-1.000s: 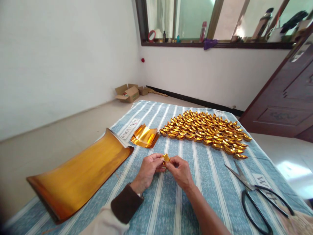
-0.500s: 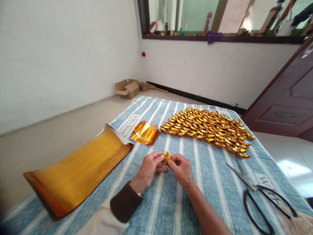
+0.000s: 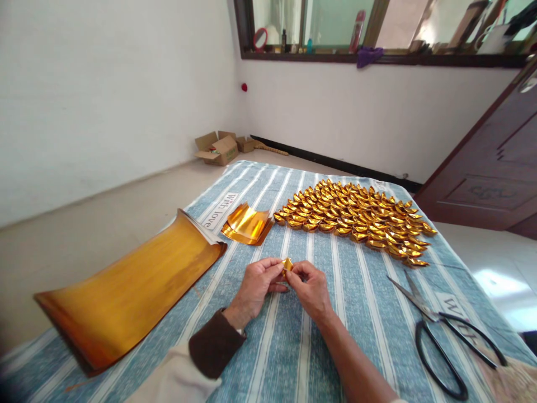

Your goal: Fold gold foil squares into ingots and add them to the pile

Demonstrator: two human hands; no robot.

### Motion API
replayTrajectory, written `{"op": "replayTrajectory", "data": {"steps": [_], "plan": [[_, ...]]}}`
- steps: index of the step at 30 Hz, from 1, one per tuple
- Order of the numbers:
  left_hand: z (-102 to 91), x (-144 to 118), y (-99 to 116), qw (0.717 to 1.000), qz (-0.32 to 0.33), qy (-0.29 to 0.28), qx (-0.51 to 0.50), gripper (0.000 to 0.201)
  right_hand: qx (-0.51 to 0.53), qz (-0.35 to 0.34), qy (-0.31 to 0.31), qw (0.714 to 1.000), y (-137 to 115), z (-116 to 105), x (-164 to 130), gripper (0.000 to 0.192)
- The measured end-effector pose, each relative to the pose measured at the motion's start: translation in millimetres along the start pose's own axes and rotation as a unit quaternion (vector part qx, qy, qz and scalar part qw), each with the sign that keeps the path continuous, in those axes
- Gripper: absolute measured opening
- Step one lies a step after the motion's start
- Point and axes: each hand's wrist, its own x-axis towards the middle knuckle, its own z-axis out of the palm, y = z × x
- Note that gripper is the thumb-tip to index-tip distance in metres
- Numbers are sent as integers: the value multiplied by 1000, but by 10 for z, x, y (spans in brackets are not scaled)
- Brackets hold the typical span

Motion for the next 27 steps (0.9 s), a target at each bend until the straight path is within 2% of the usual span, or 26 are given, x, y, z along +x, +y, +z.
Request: {"op": "replayTrajectory", "data": {"steps": [14,27], "plan": [[13,-18,-26,1000,-5,-10,-5,19,-6,3,15,1000,-42,-7,0,30],[34,-39,-19,1000,9,-23,-6,21,58,29,28,998,-22,-3,9,25]]}}
